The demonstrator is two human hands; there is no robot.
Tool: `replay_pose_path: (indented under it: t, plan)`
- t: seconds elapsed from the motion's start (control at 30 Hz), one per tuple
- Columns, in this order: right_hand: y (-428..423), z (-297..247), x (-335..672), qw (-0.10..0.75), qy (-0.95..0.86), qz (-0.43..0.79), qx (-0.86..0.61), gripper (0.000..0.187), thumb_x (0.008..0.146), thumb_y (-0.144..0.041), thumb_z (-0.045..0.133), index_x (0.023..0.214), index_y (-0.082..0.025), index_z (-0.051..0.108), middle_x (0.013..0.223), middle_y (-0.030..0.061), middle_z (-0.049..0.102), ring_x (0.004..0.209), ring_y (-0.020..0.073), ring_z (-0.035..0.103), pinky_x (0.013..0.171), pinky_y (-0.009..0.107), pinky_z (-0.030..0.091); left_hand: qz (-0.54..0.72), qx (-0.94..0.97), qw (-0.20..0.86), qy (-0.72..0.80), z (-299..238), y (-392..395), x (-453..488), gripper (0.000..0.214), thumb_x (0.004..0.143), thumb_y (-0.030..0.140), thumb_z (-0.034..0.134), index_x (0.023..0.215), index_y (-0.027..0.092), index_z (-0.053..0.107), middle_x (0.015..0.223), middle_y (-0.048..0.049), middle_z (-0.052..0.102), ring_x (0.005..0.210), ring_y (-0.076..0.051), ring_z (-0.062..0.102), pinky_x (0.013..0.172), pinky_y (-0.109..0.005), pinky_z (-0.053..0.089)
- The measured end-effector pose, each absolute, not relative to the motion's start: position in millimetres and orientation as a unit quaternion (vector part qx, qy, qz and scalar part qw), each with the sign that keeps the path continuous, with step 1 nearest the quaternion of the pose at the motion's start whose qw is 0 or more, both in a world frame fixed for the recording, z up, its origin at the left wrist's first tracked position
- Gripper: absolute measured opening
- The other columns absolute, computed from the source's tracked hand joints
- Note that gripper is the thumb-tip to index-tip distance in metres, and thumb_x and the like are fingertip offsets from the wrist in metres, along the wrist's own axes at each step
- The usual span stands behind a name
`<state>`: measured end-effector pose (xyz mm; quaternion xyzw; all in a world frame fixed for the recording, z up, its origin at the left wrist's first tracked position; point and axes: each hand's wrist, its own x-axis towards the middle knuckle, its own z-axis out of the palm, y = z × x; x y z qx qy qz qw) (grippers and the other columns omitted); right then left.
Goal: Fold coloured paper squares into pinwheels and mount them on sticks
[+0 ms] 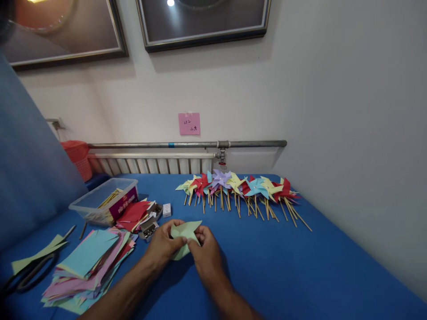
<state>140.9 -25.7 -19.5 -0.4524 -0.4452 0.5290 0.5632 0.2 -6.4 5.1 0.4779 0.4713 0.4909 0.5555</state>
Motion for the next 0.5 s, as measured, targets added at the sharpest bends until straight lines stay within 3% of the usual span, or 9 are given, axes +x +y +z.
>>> replay_pose_path:
  t: [0.2, 0.5]
  plan:
    - [-20.9, -21.7, 142.5, 0.546, -0.463, 0.542, -0.440, 0.027, 0.065, -0.025, 0.075, 0.092, -0.023, 0.069, 0.082, 0.0031, 0.082, 0.075, 0.0259, 0.077, 0.067, 0.032, 0.056, 0.482, 0.480, 0.573, 0.457, 6.0, -5.1, -1.5, 0.037, 0.050, 0.015, 0.078, 0.085, 0.016, 0.067, 0.066, 0.0037, 0.067, 0.057, -0.012, 0.054, 0.056, -0.022, 0.041]
    - [-15.9, -26.4, 143.9, 0.528, -0.436, 0.586, -0.434, 0.033, 0.061, -0.027, 0.080, 0.092, -0.021, 0.071, 0.078, 0.0027, 0.082, 0.068, 0.0222, 0.075, 0.066, 0.031, 0.053, 0.469, 0.506, 0.575, 0.440, 1.3, -3.2, -6.6, 0.038, 0.052, 0.015, 0.080, 0.088, 0.016, 0.069, 0.069, 0.0029, 0.068, 0.059, -0.013, 0.055, 0.058, -0.023, 0.043]
